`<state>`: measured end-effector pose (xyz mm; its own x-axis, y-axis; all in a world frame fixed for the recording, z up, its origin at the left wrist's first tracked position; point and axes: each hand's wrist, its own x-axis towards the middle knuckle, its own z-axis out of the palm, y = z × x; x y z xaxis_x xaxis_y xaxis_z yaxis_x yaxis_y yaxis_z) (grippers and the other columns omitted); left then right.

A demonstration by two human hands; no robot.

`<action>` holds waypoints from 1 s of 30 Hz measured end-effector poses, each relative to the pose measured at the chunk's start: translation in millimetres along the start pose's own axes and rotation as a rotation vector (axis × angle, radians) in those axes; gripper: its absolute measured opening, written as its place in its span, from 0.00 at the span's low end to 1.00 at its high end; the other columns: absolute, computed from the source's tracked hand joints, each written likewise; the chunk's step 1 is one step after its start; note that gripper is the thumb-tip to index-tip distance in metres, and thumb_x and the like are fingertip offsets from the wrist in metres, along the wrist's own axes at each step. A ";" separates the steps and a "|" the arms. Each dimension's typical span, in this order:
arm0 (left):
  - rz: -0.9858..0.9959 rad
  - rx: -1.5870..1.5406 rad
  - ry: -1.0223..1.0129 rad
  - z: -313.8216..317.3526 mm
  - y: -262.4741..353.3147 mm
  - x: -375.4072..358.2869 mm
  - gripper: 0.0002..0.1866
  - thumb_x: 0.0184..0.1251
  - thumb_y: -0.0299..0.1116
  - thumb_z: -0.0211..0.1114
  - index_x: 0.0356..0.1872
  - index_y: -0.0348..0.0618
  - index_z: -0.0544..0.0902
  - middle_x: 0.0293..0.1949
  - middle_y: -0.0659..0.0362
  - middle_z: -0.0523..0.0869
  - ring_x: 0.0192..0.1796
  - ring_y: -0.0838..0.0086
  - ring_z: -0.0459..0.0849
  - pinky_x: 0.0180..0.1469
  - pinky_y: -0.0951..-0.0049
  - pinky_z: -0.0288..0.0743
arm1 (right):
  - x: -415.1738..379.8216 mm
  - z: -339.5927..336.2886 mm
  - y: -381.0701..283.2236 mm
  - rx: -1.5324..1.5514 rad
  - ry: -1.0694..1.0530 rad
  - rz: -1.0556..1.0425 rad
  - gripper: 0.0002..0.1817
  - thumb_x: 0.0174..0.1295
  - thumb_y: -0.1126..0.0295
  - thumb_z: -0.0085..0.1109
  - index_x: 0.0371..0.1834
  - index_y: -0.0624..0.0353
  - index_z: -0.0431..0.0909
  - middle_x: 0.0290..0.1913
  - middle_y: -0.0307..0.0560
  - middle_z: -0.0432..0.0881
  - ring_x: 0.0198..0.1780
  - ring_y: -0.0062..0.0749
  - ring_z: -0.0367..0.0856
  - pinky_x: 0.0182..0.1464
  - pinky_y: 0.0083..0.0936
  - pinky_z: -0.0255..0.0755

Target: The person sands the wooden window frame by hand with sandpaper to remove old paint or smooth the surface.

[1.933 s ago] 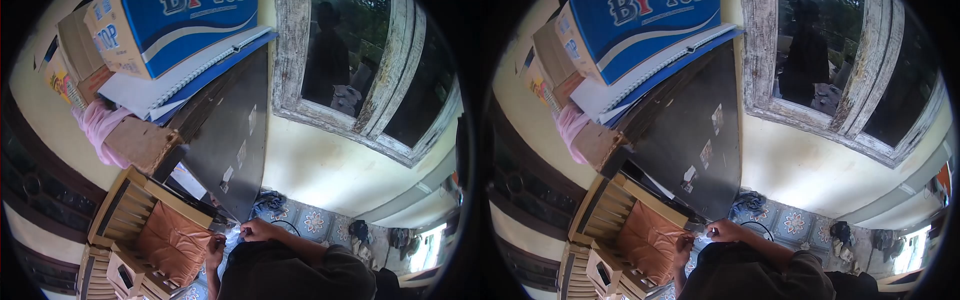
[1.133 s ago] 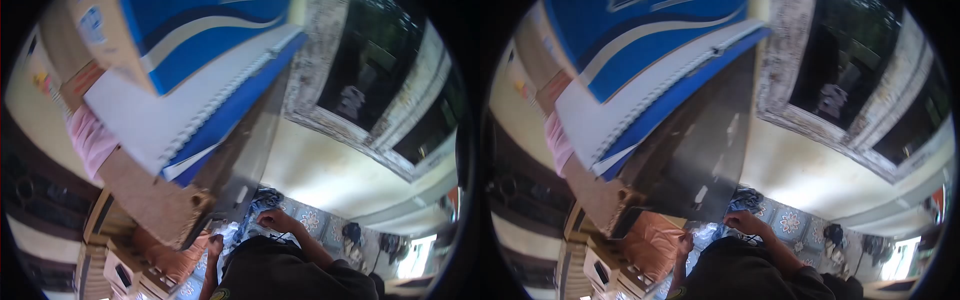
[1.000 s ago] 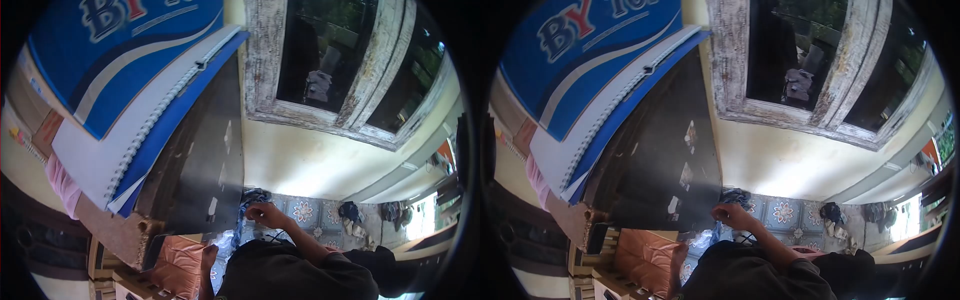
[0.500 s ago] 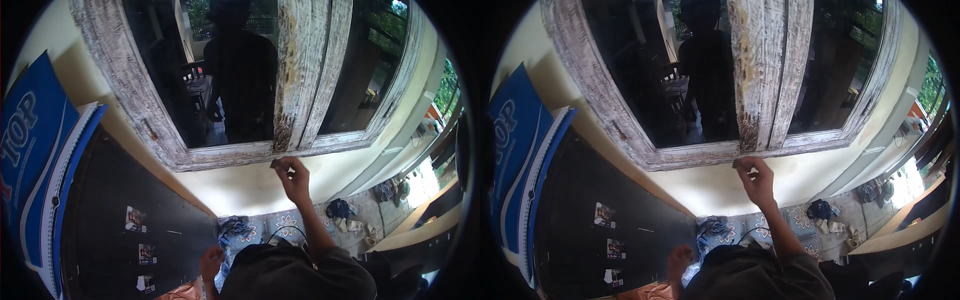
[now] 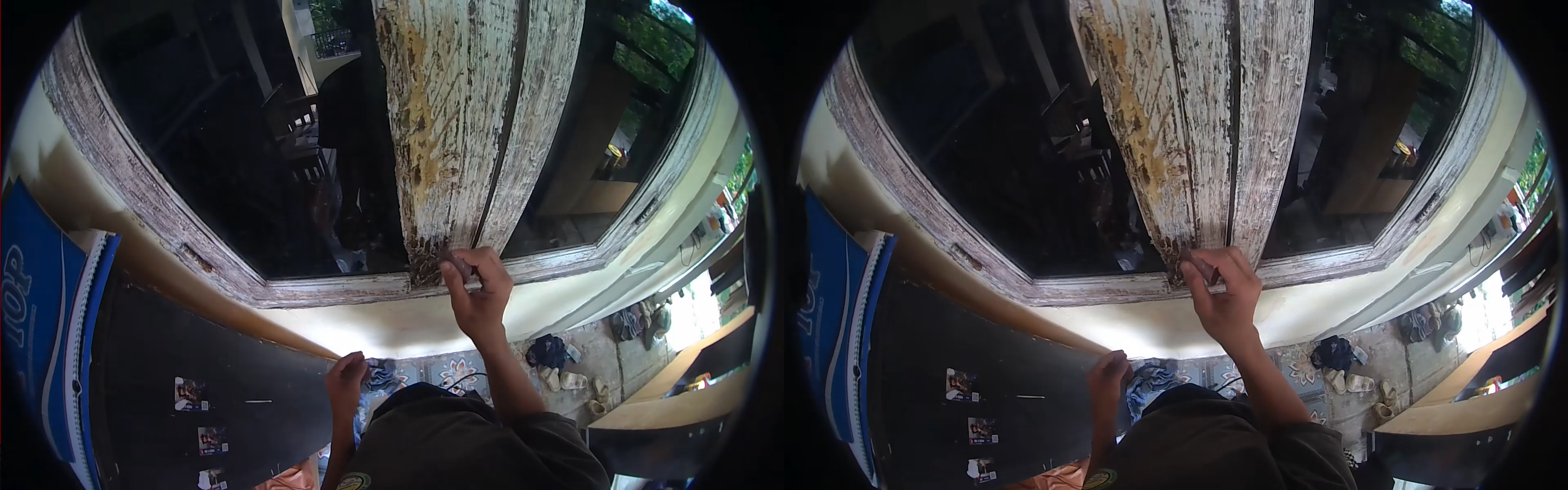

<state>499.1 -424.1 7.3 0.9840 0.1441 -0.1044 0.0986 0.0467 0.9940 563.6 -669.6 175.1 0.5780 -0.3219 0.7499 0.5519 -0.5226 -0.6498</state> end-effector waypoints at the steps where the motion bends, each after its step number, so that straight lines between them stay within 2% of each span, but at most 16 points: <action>1: -0.010 -0.071 -0.063 -5.3 -6.7 4.4 0.11 0.62 0.19 0.67 0.45 0.33 0.83 0.33 0.61 0.84 0.34 0.81 0.80 0.36 0.80 0.75 | -11.8 2.9 6.6 -0.003 0.013 0.006 0.08 0.53 0.81 0.69 0.36 0.61 0.83 0.29 0.41 0.79 0.27 0.23 0.75 0.31 0.18 0.68; 3: 0.007 -0.030 -0.032 -9.3 -12.0 13.7 0.10 0.64 0.21 0.65 0.46 0.33 0.83 0.34 0.61 0.84 0.31 0.82 0.79 0.34 0.81 0.73 | -22.7 7.8 11.5 0.074 -0.009 0.154 0.09 0.53 0.82 0.68 0.37 0.61 0.83 0.30 0.42 0.79 0.27 0.23 0.76 0.31 0.19 0.68; 5: -0.094 -0.031 0.085 -15.0 -11.4 20.8 0.09 0.63 0.21 0.65 0.45 0.33 0.84 0.31 0.64 0.82 0.29 0.84 0.77 0.30 0.82 0.70 | -16.3 4.4 3.3 0.042 -0.031 0.147 0.10 0.52 0.82 0.68 0.37 0.62 0.82 0.31 0.42 0.79 0.30 0.24 0.77 0.32 0.18 0.70; 7: -0.081 -0.016 0.075 -18.1 0.6 29.0 0.10 0.62 0.20 0.65 0.45 0.34 0.84 0.29 0.65 0.80 0.28 0.85 0.75 0.28 0.82 0.68 | 4.4 4.8 -6.6 -0.028 -0.015 -0.079 0.11 0.52 0.83 0.67 0.38 0.62 0.82 0.33 0.43 0.79 0.33 0.27 0.79 0.33 0.18 0.71; 8: -0.075 -0.002 0.072 -19.8 4.0 33.8 0.10 0.61 0.20 0.65 0.45 0.36 0.84 0.28 0.66 0.79 0.26 0.86 0.74 0.25 0.83 0.65 | 13.2 6.5 -13.8 -0.044 0.038 -0.103 0.10 0.51 0.83 0.68 0.36 0.62 0.81 0.34 0.44 0.82 0.36 0.32 0.80 0.38 0.22 0.73; 9: -0.068 -0.004 0.052 -24.3 3.1 39.8 0.10 0.61 0.20 0.65 0.45 0.36 0.84 0.28 0.66 0.79 0.26 0.86 0.74 0.25 0.83 0.65 | 20.6 9.2 -16.7 -0.058 0.052 -0.108 0.10 0.51 0.83 0.68 0.36 0.62 0.81 0.34 0.44 0.82 0.36 0.32 0.80 0.38 0.22 0.73; 11: -0.043 0.137 -0.078 -35.6 4.3 51.1 0.13 0.60 0.19 0.66 0.46 0.39 0.84 0.25 0.67 0.76 0.25 0.87 0.72 0.22 0.83 0.61 | 31.7 15.0 -22.8 -0.096 0.203 -0.254 0.09 0.51 0.83 0.69 0.35 0.62 0.81 0.36 0.46 0.85 0.37 0.36 0.81 0.42 0.27 0.74; 13: 0.006 0.203 -0.176 -44.9 14.0 60.5 0.15 0.59 0.18 0.66 0.48 0.40 0.83 0.27 0.68 0.75 0.24 0.88 0.71 0.21 0.83 0.61 | 32.2 28.0 -26.9 -0.128 0.258 -0.271 0.10 0.51 0.82 0.69 0.34 0.60 0.80 0.36 0.47 0.86 0.38 0.39 0.81 0.45 0.30 0.73; 16: -0.082 0.103 -0.230 -56.9 28.2 70.7 0.16 0.58 0.16 0.66 0.48 0.40 0.83 0.29 0.68 0.72 0.24 0.88 0.71 0.22 0.83 0.65 | 16.9 48.9 -17.6 -0.263 0.448 -0.342 0.11 0.51 0.82 0.70 0.34 0.60 0.78 0.38 0.48 0.87 0.41 0.40 0.79 0.46 0.29 0.72; 17: -0.088 0.122 -0.279 -65.8 27.1 76.7 0.16 0.58 0.17 0.66 0.48 0.38 0.82 0.29 0.68 0.72 0.24 0.87 0.72 0.22 0.83 0.65 | 10.8 53.6 -12.8 -0.278 0.453 -0.376 0.11 0.53 0.85 0.65 0.37 0.63 0.76 0.40 0.53 0.86 0.43 0.40 0.76 0.50 0.33 0.69; 21: -0.134 0.070 -0.356 -84.7 35.1 95.0 0.14 0.58 0.17 0.67 0.46 0.36 0.81 0.29 0.66 0.73 0.23 0.85 0.73 0.23 0.81 0.67 | 35.3 61.7 -16.4 -0.501 0.495 -0.404 0.12 0.52 0.87 0.64 0.40 0.66 0.82 0.43 0.54 0.86 0.45 0.41 0.77 0.51 0.32 0.69; 23: -0.160 0.054 -0.366 -87.2 36.8 97.0 0.14 0.58 0.17 0.68 0.46 0.36 0.80 0.28 0.66 0.74 0.23 0.84 0.74 0.23 0.80 0.68 | 46.4 64.2 -16.0 -0.506 0.484 -0.358 0.14 0.52 0.87 0.64 0.43 0.65 0.84 0.45 0.55 0.86 0.46 0.41 0.77 0.52 0.32 0.70; 25: -0.143 0.015 -0.304 -81.5 44.1 98.3 0.19 0.55 0.16 0.70 0.49 0.37 0.78 0.29 0.65 0.75 0.24 0.84 0.75 0.23 0.79 0.68 | 45.2 70.3 -6.3 -0.569 0.553 -0.411 0.18 0.49 0.85 0.69 0.45 0.62 0.85 0.52 0.52 0.84 0.46 0.41 0.76 0.50 0.31 0.70; 26: -0.139 0.032 -0.296 -80.3 45.7 97.6 0.24 0.53 0.16 0.70 0.53 0.35 0.75 0.28 0.64 0.77 0.25 0.83 0.75 0.26 0.80 0.70 | 36.5 76.6 -6.3 -0.540 0.546 -0.346 0.18 0.49 0.84 0.69 0.45 0.61 0.86 0.47 0.48 0.84 0.45 0.41 0.75 0.50 0.32 0.70; 27: -0.142 0.038 -0.295 -79.5 47.4 96.4 0.24 0.53 0.16 0.70 0.53 0.35 0.75 0.28 0.64 0.77 0.25 0.83 0.75 0.26 0.80 0.70 | 30.4 78.3 -3.6 -0.540 0.546 -0.340 0.18 0.49 0.84 0.69 0.45 0.61 0.86 0.47 0.48 0.84 0.45 0.41 0.75 0.50 0.32 0.70; 30: -0.113 -0.091 -0.324 -80.0 54.5 89.5 0.26 0.50 0.14 0.71 0.53 0.34 0.74 0.29 0.61 0.79 0.27 0.79 0.78 0.33 0.78 0.78 | 31.0 78.8 -2.1 -0.600 0.514 -0.426 0.16 0.52 0.83 0.69 0.45 0.59 0.86 0.35 0.44 0.80 0.41 0.40 0.74 0.49 0.33 0.70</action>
<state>580.7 -329.6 49.6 0.9649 -0.1872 -0.1840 0.2107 0.1347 0.9682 627.7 -616.3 189.9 -0.0238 -0.2444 0.9694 0.1676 -0.9569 -0.2372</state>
